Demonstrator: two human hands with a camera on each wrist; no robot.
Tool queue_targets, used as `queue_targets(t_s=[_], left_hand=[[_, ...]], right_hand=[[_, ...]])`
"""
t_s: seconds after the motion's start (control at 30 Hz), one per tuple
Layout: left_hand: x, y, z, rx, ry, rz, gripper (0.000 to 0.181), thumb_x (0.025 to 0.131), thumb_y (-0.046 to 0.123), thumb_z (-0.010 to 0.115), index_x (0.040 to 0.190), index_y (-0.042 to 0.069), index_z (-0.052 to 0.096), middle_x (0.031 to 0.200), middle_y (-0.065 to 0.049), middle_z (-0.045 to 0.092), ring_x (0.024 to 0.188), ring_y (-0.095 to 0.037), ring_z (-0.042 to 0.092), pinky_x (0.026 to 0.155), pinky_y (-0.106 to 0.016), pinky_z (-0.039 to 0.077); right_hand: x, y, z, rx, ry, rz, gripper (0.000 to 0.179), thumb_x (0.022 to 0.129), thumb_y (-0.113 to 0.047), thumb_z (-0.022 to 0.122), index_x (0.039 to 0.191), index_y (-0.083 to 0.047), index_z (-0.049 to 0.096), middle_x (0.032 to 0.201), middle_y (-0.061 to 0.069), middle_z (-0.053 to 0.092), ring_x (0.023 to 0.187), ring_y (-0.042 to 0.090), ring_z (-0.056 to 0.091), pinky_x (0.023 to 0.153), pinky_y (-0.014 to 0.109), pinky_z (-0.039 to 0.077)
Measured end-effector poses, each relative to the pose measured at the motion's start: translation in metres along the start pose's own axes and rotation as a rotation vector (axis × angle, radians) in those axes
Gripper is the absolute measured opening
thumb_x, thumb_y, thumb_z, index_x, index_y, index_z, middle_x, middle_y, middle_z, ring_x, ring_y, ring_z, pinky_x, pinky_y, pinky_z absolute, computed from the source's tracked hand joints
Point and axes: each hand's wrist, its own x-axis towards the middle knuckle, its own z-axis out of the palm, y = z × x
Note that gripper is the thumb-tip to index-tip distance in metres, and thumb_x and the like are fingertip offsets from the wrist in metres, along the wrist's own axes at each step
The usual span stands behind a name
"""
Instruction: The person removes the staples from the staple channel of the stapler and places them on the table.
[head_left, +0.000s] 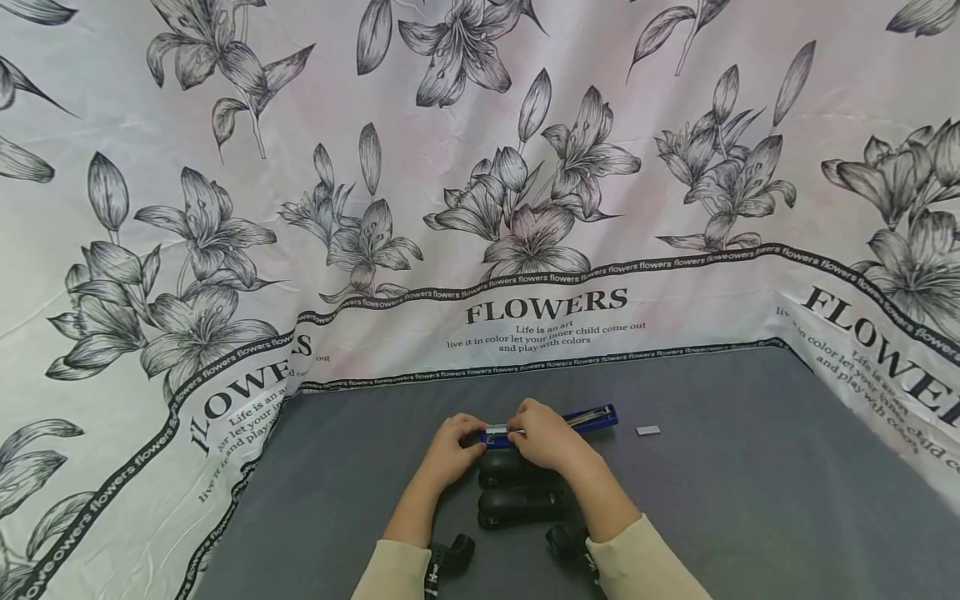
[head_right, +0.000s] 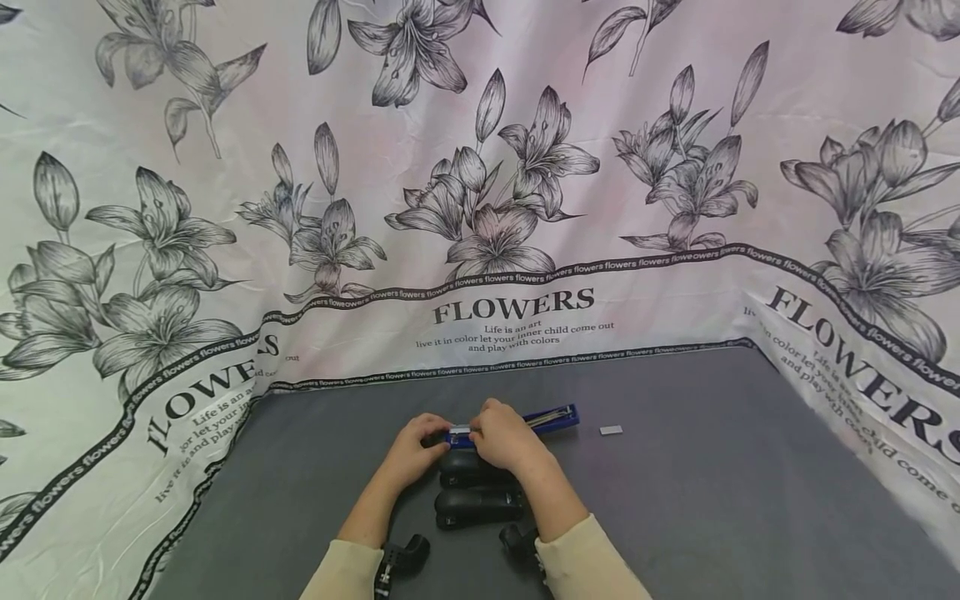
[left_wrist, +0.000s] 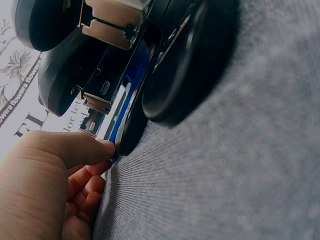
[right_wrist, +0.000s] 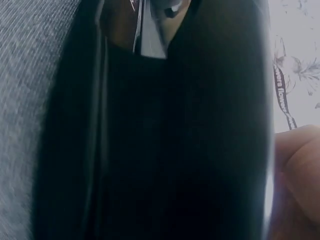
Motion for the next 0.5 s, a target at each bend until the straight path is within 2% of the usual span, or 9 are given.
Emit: queue_targets(t_s=[0.1, 0.27, 0.5], left_hand=[[0.0003, -0.0001, 0.0, 0.0, 0.004, 0.001, 0.025, 0.089, 0.005, 0.075, 0.114, 0.003, 0.076, 0.114, -0.005, 0.067, 0.105, -0.024, 0.058, 0.091, -0.044, 0.048], [0.0, 0.0007, -0.0009, 0.003, 0.004, -0.001, 0.025, 0.089, 0.005, 0.076, 0.114, 0.003, 0.076, 0.114, -0.004, 0.067, 0.106, -0.024, 0.058, 0.092, -0.045, 0.048], [0.001, 0.0004, -0.0007, 0.004, 0.007, 0.009, 0.025, 0.088, 0.004, 0.076, 0.113, 0.003, 0.076, 0.112, -0.005, 0.067, 0.102, -0.023, 0.058, 0.088, -0.041, 0.049]], right_hand=[[0.0008, 0.0016, 0.0017, -0.006, 0.014, -0.008, 0.017, 0.097, -0.003, 0.066, 0.109, 0.002, 0.077, 0.106, 0.011, 0.06, 0.097, 0.028, 0.06, 0.087, 0.047, 0.052], [0.0008, 0.002, 0.0042, -0.001, 0.012, -0.004, 0.024, 0.094, 0.001, 0.062, 0.115, 0.006, 0.075, 0.11, 0.014, 0.059, 0.1, 0.031, 0.057, 0.089, 0.048, 0.05], [0.0007, 0.0011, 0.0045, 0.055, 0.008, 0.042, 0.028, 0.091, 0.002, 0.062, 0.115, 0.003, 0.076, 0.113, 0.014, 0.059, 0.105, 0.033, 0.053, 0.093, 0.052, 0.046]])
